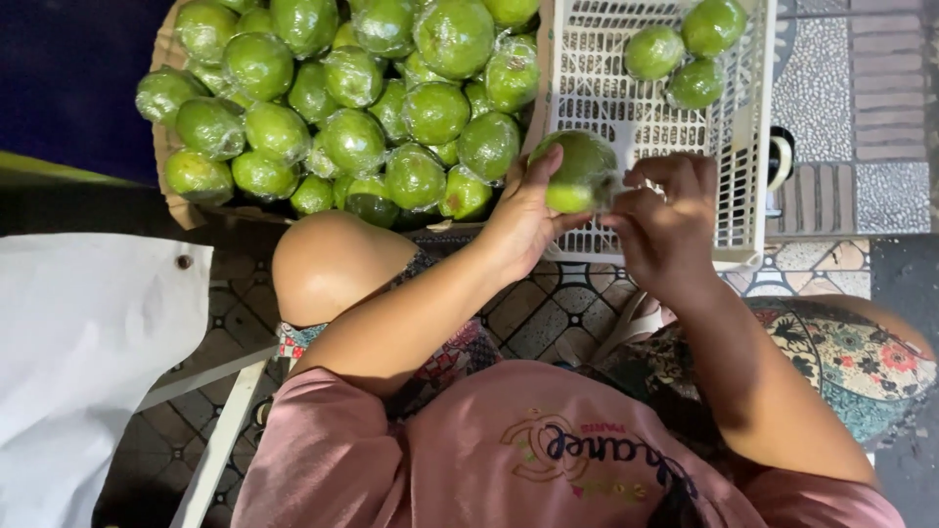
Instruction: A person sitting on the floor sorts individually plastic-wrapped green fruits from a large cardboard box into a plastic crate.
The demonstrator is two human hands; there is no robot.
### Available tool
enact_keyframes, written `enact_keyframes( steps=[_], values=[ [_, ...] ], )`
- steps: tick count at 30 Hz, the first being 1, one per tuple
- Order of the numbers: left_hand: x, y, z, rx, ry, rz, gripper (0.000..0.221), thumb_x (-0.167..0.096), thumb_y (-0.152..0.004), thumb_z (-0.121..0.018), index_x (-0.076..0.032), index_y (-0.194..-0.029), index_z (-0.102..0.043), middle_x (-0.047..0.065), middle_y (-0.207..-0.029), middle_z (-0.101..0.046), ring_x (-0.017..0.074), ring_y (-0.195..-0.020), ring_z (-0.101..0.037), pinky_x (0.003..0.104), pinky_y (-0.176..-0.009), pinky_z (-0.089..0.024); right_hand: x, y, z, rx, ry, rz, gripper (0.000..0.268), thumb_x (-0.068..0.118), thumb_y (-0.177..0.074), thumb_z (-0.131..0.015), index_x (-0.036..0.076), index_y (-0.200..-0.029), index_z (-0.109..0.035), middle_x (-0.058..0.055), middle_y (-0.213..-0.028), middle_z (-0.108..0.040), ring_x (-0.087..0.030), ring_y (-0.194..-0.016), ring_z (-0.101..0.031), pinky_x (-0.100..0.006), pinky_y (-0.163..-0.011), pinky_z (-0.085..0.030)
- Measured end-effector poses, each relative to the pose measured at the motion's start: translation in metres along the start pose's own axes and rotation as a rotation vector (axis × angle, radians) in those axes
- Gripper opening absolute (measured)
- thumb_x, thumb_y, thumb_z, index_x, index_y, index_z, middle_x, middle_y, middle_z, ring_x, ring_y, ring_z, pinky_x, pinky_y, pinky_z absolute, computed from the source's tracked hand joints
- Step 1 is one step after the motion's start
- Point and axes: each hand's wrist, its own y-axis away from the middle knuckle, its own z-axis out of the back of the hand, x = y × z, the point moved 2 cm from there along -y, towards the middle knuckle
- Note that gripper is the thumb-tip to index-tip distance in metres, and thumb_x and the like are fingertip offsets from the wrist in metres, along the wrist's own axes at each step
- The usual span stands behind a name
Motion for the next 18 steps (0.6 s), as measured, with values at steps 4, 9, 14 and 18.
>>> enact_keyframes(
  steps=[4, 9, 14, 18],
  values=[
    [0.009, -0.013, 0.010, 0.100, 0.130, 0.043, 0.073, -0.058, -0.094, -0.060, -0.005, -0.137, -0.035, 0.023, -0.119, -0.059, 0.0342, -0.104, -0.066, 0.041, -0.086, -0.060, -0.013, 0.014, 0.005, -0.106, -0.447, -0.135, 0.027, 0.031, -0.108, -0.059, 0.012, -0.088, -0.059, -0.011, -0.108, -0.060, -0.030, -0.103, -0.049, -0.044, -0.096, -0.037],
    [-0.009, 0.000, -0.004, 0.081, 0.060, -0.124, 0.085, -0.051, -0.090, -0.065, 0.000, -0.144, -0.023, 0.035, -0.131, -0.046, 0.0479, -0.114, -0.057, 0.053, -0.094, -0.056, -0.005, 0.006, 0.007, -0.094, -0.556, -0.180, 0.017, 0.017, -0.105, -0.064, 0.008, -0.092, -0.058, -0.014, -0.106, -0.067, -0.028, -0.100, -0.049, -0.042, -0.093, -0.038],
    [-0.014, 0.008, -0.009, 0.026, -0.109, -0.339, 0.087, -0.037, -0.083, -0.074, -0.003, -0.141, -0.020, 0.036, -0.138, -0.032, 0.0521, -0.120, -0.052, 0.061, -0.098, -0.051, -0.002, 0.010, 0.004, -0.028, -0.208, -0.189, 0.048, 0.032, -0.083, -0.096, 0.002, -0.103, -0.064, -0.015, -0.096, -0.068, -0.035, -0.089, -0.053, -0.047, -0.079, -0.045],
    [-0.014, 0.011, -0.010, 0.033, -0.134, -0.343, 0.086, -0.033, -0.081, -0.078, -0.001, -0.137, -0.023, 0.038, -0.135, -0.033, 0.0529, -0.119, -0.053, 0.061, -0.097, -0.051, -0.004, 0.006, 0.003, -0.102, -0.214, -0.053, 0.043, 0.010, -0.102, -0.079, 0.009, -0.076, -0.044, -0.010, -0.084, -0.072, -0.035, -0.077, -0.060, -0.044, -0.074, -0.039]
  ],
)
